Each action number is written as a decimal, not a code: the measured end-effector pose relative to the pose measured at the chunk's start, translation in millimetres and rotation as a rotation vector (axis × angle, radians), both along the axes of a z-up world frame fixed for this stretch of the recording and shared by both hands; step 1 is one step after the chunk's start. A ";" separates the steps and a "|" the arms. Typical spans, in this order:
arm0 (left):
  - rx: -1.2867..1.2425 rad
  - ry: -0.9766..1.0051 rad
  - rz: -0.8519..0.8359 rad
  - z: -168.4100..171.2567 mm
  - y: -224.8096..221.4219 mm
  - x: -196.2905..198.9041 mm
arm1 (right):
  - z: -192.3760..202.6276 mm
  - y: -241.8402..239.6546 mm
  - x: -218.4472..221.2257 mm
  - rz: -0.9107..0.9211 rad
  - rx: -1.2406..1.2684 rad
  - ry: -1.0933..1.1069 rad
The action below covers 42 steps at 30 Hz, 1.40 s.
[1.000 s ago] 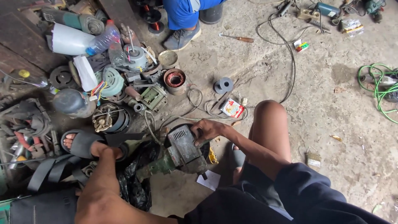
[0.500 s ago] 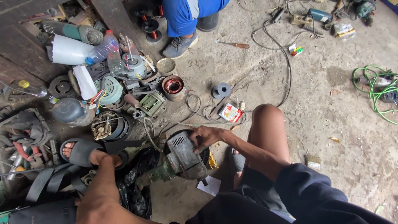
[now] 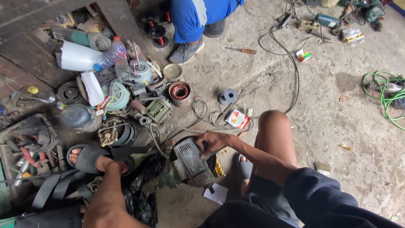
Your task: Repairing an electric motor by manipulating internal wiring and components using hand tools while sitting on the floor.
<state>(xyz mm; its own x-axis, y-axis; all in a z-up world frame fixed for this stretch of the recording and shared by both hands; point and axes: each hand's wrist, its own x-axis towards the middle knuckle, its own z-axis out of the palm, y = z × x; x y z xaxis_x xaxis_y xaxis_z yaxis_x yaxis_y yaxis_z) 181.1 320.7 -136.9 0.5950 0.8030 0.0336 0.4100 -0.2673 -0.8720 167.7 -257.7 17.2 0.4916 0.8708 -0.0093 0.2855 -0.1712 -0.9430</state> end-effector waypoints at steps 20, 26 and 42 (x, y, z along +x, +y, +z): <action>-0.731 1.030 -0.108 96.2 -15.3 -24.3 | -18.0 4.8 5.0 -0.059 -0.012 0.018; -0.590 0.663 -0.160 68.5 -21.1 -53.1 | 11.5 3.0 -17.7 -0.052 -0.002 0.099; -0.735 0.569 0.110 28.4 -16.7 -37.0 | 14.9 14.8 -15.7 -0.014 0.017 -0.106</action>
<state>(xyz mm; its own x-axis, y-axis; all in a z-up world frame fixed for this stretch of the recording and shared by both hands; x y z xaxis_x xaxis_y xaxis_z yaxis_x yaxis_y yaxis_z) 144.1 304.0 -108.6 0.2854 0.5599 -0.7779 0.0291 -0.8163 -0.5769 152.0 -242.9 32.1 0.5015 0.8632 0.0582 0.3813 -0.1602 -0.9105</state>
